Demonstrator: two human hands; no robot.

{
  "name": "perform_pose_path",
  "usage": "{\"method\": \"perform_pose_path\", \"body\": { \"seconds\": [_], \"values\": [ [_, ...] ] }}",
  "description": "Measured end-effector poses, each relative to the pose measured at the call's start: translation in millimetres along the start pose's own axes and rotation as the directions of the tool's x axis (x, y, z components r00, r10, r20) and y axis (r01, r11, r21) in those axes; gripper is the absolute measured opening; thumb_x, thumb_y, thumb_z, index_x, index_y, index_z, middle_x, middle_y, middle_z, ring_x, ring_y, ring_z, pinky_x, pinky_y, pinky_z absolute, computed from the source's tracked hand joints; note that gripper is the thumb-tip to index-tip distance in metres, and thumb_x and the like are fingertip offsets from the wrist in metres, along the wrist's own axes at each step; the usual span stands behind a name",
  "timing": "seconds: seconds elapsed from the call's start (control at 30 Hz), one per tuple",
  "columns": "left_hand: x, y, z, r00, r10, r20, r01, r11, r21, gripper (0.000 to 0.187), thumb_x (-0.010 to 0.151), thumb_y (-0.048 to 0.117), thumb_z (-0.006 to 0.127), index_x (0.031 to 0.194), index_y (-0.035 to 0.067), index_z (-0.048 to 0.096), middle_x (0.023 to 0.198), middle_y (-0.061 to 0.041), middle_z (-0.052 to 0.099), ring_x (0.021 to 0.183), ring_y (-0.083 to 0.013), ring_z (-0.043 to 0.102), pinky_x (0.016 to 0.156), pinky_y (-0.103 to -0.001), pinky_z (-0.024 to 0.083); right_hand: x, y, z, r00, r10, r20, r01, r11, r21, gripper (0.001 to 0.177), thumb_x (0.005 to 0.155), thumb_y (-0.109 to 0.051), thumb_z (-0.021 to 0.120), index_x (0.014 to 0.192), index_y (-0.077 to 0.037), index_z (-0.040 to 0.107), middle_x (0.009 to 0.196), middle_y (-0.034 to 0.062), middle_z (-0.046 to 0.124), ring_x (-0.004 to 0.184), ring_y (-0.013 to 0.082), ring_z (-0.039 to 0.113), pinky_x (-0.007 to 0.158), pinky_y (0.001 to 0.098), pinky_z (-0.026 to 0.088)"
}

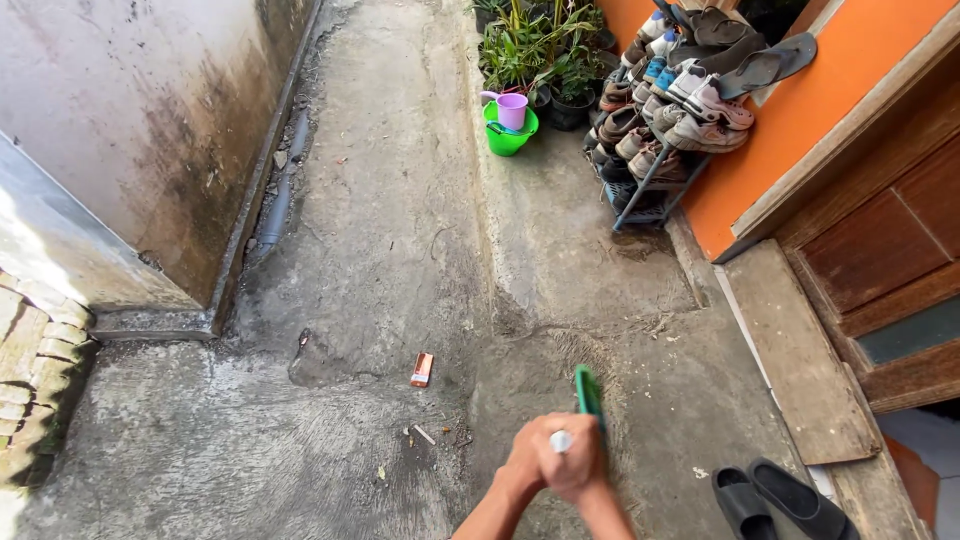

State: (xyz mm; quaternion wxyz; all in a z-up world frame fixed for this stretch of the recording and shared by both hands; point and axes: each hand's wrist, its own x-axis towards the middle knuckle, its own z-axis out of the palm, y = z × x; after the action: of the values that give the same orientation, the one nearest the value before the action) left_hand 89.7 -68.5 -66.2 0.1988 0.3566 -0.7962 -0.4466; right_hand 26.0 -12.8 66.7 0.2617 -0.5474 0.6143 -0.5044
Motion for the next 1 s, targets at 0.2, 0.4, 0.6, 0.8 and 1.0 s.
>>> {"method": "perform_pose_path", "body": {
  "seconds": [0.2,0.4,0.6,0.8,1.0],
  "values": [
    [-33.9,-48.1,-31.6,0.999,0.005,-0.039,-0.007,0.999,-0.034,0.019,0.084,0.031,0.067,0.092,0.013,0.070,0.100,-0.009,0.075,0.097,-0.0326,0.069,0.082,-0.041,0.053,-10.8,0.7,63.0,0.988,-0.146,0.057,0.145,0.989,0.029,0.031,0.068,-0.016,0.065,0.052,0.000,0.044,0.050,0.0151,0.046,0.045,0.0254,0.053,0.047,0.0378,0.038],
    [-67.8,-60.9,-72.1,0.997,-0.056,-0.053,0.056,0.998,0.004,0.016,0.084,0.029,0.066,0.091,0.015,0.069,0.095,-0.004,0.075,0.091,-0.0287,0.071,0.075,-0.039,0.054,-14.2,-7.7,96.7,0.992,-0.083,0.091,0.082,0.996,0.020,0.032,0.066,-0.018,0.066,0.053,0.001,0.045,0.052,0.0186,0.044,0.046,0.0311,0.052,0.049,0.0403,0.038],
    [-74.9,-40.9,-97.4,0.988,-0.154,-0.013,0.154,0.981,0.114,0.018,0.079,0.033,0.072,0.090,0.019,0.069,0.092,-0.004,0.075,0.090,-0.0329,0.070,0.073,-0.043,0.053,-18.9,-5.4,103.6,0.996,-0.005,0.092,-0.001,0.998,0.066,0.029,0.071,-0.015,0.063,0.054,0.003,0.049,0.049,0.0152,0.043,0.042,0.0230,0.050,0.048,0.0366,0.040],
    [-74.3,-6.5,-111.9,0.997,-0.072,0.020,0.064,0.963,0.260,0.018,0.077,0.029,0.072,0.092,0.020,0.071,0.095,-0.006,0.075,0.092,-0.0352,0.070,0.073,-0.045,0.054,-15.4,-19.8,83.7,0.987,0.146,0.061,-0.154,0.976,0.153,0.025,0.072,-0.010,0.061,0.054,0.005,0.052,0.047,0.0059,0.045,0.050,0.0082,0.050,0.045,0.0347,0.037],
    [-70.5,-21.8,-108.5,0.997,0.049,-0.058,-0.038,0.984,0.172,0.019,0.082,0.028,0.072,0.090,0.011,0.070,0.103,-0.009,0.075,0.094,-0.0345,0.070,0.075,-0.044,0.055,-8.8,-59.1,85.6,0.998,-0.039,0.051,0.032,0.992,0.122,0.021,0.073,-0.009,0.060,0.057,0.005,0.056,0.051,0.0123,0.053,0.051,0.0175,0.057,0.051,0.0356,0.044]
  ]
}}
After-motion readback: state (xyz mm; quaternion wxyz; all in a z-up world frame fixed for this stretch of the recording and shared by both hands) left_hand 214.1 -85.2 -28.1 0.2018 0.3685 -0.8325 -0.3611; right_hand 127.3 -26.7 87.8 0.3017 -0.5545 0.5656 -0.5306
